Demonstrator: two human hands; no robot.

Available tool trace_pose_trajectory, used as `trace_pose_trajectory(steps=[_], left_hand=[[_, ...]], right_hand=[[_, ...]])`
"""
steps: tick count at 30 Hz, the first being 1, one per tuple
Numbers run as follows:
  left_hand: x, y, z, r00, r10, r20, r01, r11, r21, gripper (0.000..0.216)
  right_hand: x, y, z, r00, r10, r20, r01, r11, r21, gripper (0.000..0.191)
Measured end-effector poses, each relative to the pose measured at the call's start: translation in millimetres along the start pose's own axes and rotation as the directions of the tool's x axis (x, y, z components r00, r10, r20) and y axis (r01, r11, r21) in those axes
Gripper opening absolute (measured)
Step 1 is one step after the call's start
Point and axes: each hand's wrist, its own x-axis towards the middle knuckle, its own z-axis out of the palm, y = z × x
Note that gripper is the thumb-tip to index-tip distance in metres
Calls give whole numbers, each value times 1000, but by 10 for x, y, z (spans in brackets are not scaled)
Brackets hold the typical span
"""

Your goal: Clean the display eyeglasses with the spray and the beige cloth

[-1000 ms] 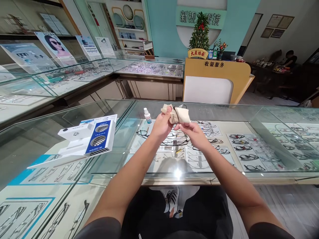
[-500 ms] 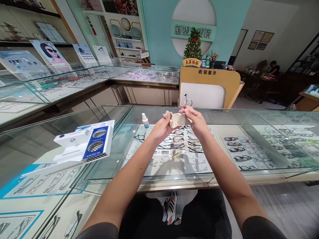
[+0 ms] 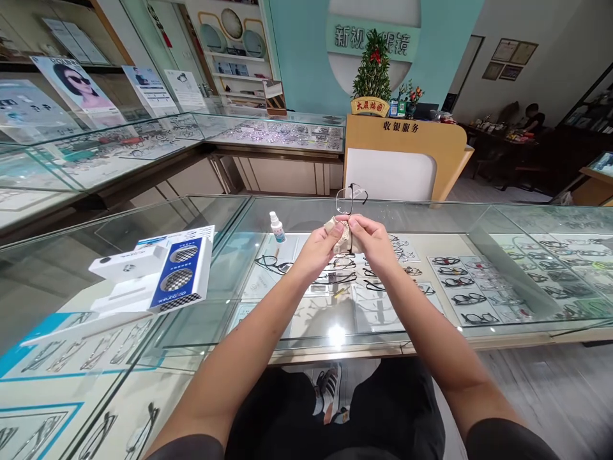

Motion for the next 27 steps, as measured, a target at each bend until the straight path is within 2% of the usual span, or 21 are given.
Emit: trace_pose_trajectory(steps=[5, 11, 16, 19, 23, 27], left_hand=[[-21, 39, 5, 999, -12, 35, 11, 1000, 23, 55], [-55, 94, -14, 997, -19, 78, 15, 999, 44, 47], [-56, 82, -6, 994, -70, 87, 68, 997, 25, 60], [-56, 50, -3, 992, -69, 103, 67, 997, 24, 58], [-43, -23, 22, 998, -23, 58, 21, 999, 29, 54], [-20, -71, 58, 998, 56, 16, -56, 998, 18, 56]], right_hand=[[-13, 6, -3, 999, -33, 14, 34, 997, -66, 48], [-7, -6, -5, 999, 37, 14, -37, 999, 24, 43], [21, 21, -20, 998, 57, -32, -55, 997, 46, 47], [31, 49, -39, 996, 63, -67, -58, 996, 69, 46], [24, 78, -35, 998, 45, -50, -41, 997, 70, 45], [11, 78, -2, 999, -35, -20, 35, 999, -27, 47]])
